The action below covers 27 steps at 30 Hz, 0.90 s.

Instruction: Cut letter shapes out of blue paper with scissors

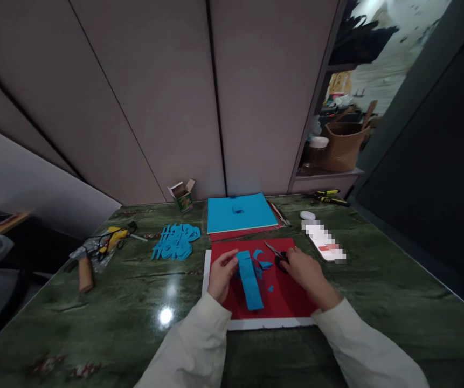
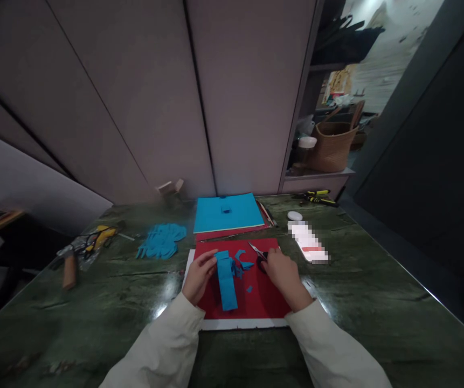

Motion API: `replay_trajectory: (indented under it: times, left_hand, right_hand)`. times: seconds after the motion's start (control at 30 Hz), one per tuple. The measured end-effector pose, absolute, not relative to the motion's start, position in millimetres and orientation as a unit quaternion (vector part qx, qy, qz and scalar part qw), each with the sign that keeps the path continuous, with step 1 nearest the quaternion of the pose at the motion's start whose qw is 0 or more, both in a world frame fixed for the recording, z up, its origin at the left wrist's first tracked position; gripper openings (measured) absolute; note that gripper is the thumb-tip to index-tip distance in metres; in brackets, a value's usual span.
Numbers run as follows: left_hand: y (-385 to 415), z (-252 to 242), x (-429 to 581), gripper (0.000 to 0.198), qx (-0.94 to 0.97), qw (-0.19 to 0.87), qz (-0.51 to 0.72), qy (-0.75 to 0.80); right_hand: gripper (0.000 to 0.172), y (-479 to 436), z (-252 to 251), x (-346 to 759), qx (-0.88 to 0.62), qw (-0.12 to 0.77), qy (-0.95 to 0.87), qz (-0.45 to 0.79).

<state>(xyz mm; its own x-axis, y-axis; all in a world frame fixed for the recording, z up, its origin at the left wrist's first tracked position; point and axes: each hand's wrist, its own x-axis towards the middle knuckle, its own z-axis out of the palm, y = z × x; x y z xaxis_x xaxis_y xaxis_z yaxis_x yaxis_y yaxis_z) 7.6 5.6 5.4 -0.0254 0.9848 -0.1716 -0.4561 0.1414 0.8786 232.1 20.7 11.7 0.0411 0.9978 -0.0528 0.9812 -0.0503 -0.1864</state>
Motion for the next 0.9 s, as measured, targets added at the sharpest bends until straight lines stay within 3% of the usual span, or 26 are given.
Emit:
replay_trajectory:
  times: [0.33, 0.53, 0.63, 0.9]
  left_hand:
    - [3, 10, 10, 0.037, 0.339, 0.633, 0.553, 0.423]
    - [1, 5, 12, 0.034, 0.370, 0.646, 0.525, 0.412]
    - [1, 2, 13, 0.031, 0.378, 0.643, 0.519, 0.418]
    - [1, 3, 15, 0.028, 0.407, 0.638, 0.502, 0.418]
  right_hand:
    - [0.027, 34, 12, 243, -0.698, 0.191, -0.652, 0.225]
    - [0.047, 23, 21, 217, -0.558, 0.292, -0.643, 0.435]
    - [0.039, 15, 23, 203, -0.439, 0.392, -0.514, 0.624]
    - [0.037, 10, 21, 188, -0.472, 0.388, -0.487, 0.624]
